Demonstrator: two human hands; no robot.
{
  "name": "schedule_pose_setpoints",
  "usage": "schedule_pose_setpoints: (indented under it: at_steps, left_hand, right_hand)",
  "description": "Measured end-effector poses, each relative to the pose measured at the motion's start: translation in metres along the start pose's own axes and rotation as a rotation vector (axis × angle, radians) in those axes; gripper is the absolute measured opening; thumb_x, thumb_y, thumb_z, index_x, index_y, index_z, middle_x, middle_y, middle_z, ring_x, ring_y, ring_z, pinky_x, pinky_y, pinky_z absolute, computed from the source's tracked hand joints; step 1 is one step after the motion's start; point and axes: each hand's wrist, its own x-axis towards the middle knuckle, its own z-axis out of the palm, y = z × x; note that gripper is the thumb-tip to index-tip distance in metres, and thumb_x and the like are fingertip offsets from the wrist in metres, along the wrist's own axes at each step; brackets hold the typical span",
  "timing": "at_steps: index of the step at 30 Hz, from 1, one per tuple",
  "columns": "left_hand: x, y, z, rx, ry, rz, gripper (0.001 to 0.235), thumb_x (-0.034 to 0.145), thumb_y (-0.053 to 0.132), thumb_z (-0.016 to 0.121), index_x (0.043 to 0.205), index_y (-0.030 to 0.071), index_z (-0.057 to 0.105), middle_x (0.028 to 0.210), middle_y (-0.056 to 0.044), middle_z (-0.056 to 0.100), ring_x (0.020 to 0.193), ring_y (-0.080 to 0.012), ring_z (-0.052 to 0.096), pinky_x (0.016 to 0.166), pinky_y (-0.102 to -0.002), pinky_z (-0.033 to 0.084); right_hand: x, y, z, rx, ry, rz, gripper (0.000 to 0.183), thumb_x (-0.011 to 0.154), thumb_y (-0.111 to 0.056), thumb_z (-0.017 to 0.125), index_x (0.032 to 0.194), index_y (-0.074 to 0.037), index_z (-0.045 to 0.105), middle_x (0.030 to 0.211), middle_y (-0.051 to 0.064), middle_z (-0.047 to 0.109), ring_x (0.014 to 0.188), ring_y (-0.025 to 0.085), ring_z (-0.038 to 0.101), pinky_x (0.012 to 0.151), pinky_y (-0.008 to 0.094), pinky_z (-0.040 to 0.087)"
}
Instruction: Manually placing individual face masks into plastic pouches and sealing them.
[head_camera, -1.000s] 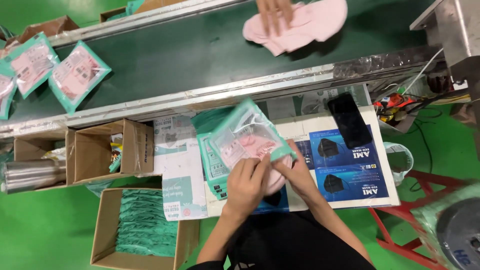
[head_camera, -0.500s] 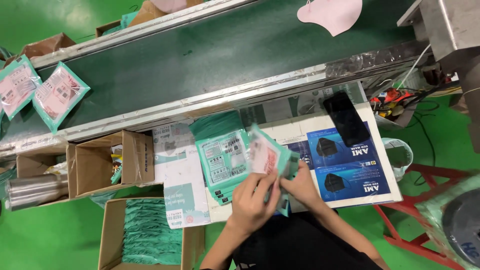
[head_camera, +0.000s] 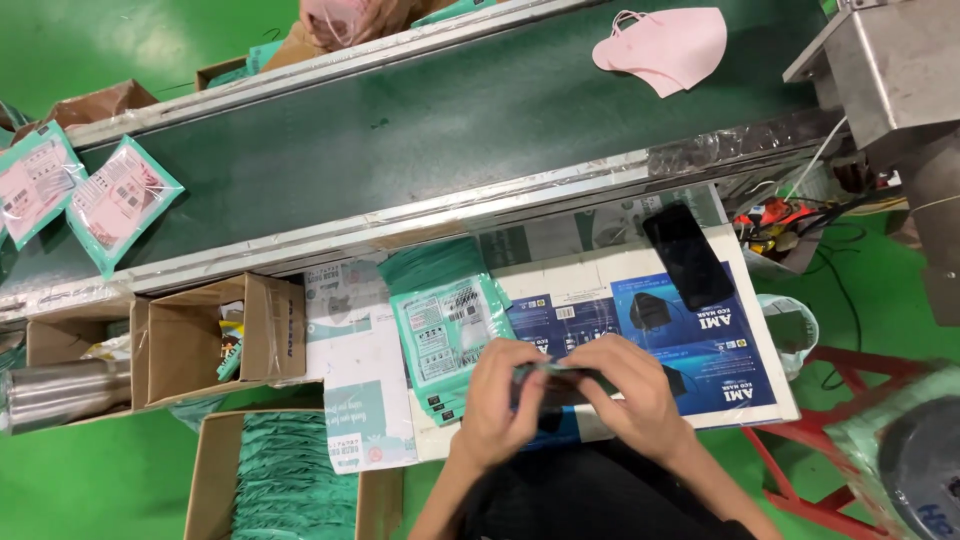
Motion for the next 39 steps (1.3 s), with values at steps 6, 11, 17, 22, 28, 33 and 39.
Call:
schedule_pose_setpoints:
  at_steps: [6,11,17,22,28,33,39]
  left_hand:
    - [0.000,0.013,-0.002,0.080,0.028,0.168,0.028,0.081,-0.009,0.073,0.105,0.001,0.063,0.098,-0.013,0.066,0.090,-0.0297,0.064,0.078,-0.038,0.049]
    - [0.005,0.023,-0.007,0.156,-0.021,0.294,0.035,0.070,-0.008,0.073,0.103,-0.001,0.063,0.097,-0.013,0.065,0.087,-0.0300,0.064,0.078,-0.039,0.047]
    - [0.006,0.021,-0.012,0.281,-0.005,0.354,0.025,0.079,-0.010,0.073,0.102,-0.002,0.067,0.097,-0.011,0.069,0.087,-0.0272,0.068,0.074,-0.037,0.052]
    - [0.003,0.016,-0.018,0.278,-0.044,0.324,0.021,0.081,-0.006,0.077,0.100,-0.001,0.069,0.095,-0.009,0.070,0.083,-0.0241,0.069,0.072,-0.035,0.055]
    - [0.006,0.022,-0.017,0.151,-0.064,0.184,0.026,0.080,-0.004,0.081,0.101,-0.001,0.065,0.098,-0.010,0.070,0.088,-0.0261,0.069,0.076,-0.036,0.055]
    - [0.011,0.020,-0.015,0.232,-0.033,0.290,0.025,0.079,-0.007,0.078,0.100,0.000,0.066,0.094,-0.010,0.069,0.085,-0.0260,0.068,0.074,-0.036,0.053]
    - [0.013,0.021,-0.015,0.305,-0.036,0.356,0.025,0.079,-0.010,0.074,0.101,-0.003,0.065,0.095,-0.012,0.067,0.086,-0.0278,0.067,0.077,-0.038,0.053]
  right_hand:
    - [-0.002,-0.010,0.009,-0.012,0.116,0.008,0.028,0.074,0.006,0.074,0.101,-0.002,0.071,0.096,0.010,0.074,0.089,0.026,0.073,0.079,0.036,0.057]
    - [-0.001,-0.012,0.009,0.002,0.113,0.003,0.027,0.073,0.006,0.074,0.098,-0.004,0.072,0.094,0.008,0.075,0.088,0.024,0.074,0.079,0.035,0.056]
    - [-0.010,0.001,0.015,-0.018,0.123,0.028,0.028,0.074,0.006,0.072,0.102,0.000,0.071,0.103,0.012,0.075,0.097,0.028,0.073,0.084,0.036,0.057]
    - [-0.004,-0.003,0.017,-0.025,0.125,0.056,0.027,0.074,0.006,0.072,0.100,-0.001,0.071,0.100,0.010,0.076,0.095,0.026,0.074,0.082,0.036,0.057]
    - [-0.009,0.004,0.021,0.013,0.108,0.026,0.026,0.075,0.006,0.073,0.099,-0.003,0.071,0.098,0.008,0.076,0.093,0.023,0.075,0.082,0.035,0.057]
    - [-0.002,0.001,0.018,0.004,0.111,0.038,0.027,0.074,0.006,0.073,0.099,-0.002,0.072,0.099,0.009,0.076,0.096,0.025,0.074,0.083,0.035,0.057]
    - [-0.006,0.024,0.024,0.104,0.090,0.119,0.025,0.075,0.006,0.074,0.099,-0.004,0.073,0.098,0.007,0.077,0.095,0.023,0.074,0.084,0.033,0.057]
